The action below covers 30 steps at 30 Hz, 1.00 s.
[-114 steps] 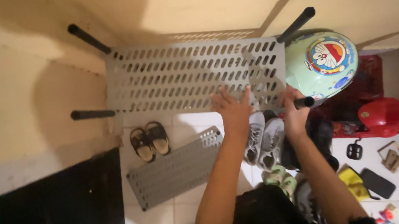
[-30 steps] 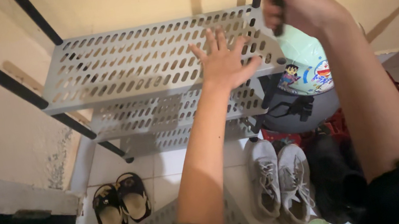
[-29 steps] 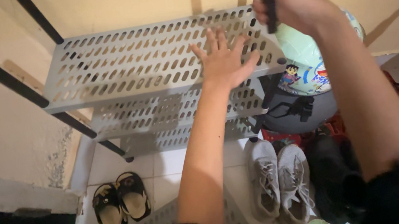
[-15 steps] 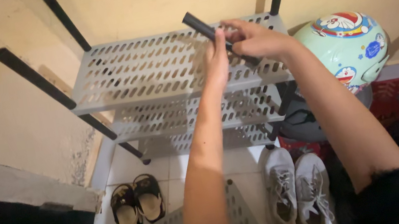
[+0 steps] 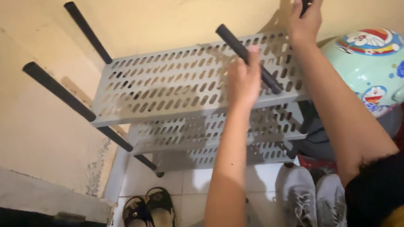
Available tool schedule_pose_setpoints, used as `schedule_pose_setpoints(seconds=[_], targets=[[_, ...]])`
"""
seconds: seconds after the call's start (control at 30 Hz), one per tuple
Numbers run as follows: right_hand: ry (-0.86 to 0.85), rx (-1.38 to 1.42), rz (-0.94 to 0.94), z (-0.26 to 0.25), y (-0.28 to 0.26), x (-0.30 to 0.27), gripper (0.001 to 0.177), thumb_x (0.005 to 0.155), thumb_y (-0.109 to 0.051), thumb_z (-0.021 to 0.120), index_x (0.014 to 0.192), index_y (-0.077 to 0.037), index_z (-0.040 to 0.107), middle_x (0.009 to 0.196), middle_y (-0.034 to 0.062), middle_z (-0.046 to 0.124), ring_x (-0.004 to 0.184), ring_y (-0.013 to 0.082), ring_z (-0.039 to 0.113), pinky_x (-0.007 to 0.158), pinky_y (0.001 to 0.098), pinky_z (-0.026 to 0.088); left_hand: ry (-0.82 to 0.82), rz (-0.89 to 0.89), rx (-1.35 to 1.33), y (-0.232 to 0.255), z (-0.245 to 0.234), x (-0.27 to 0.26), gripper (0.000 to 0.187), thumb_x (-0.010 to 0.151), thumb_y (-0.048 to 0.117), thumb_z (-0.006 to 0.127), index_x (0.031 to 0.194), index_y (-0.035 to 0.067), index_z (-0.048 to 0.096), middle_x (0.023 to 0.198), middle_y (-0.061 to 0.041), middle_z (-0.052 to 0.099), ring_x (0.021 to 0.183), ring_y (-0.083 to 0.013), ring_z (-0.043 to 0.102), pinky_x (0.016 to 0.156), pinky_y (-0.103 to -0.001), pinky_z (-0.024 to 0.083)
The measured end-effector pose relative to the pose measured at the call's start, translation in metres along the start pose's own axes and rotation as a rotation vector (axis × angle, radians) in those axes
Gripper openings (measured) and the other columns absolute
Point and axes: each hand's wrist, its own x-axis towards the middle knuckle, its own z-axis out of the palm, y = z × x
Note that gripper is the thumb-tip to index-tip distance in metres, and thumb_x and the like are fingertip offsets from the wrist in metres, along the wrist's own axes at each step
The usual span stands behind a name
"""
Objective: The person assembles a multi-tier shoe rack by inserting black support poles into gray perforated shelves. They repeatedly attach and detach shelves and poles, adjusting the structure's height and configuration in a cluttered indoor space.
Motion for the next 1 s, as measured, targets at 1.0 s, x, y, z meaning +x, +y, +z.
schedule_pose_setpoints(seconds=[1.0], targets=[[-0.164,-0.413,-0.256,-0.042,-0.027,-0.001,0.032,0.09,-0.016,0.084,0.091,0.005,0.061,0.081,0.0229,0.068,0.076,0.0404,0.069,0.071,0.0477,0.054,0.05,0.199,0.198,-0.001,0.009,-0.005,0.036,0.094,0.033,0.056,0.092,-0.002,0.067,0.1,-0.023,0.07,0.112,-0.0409,0.063,0.125,-0.061,0.019]])
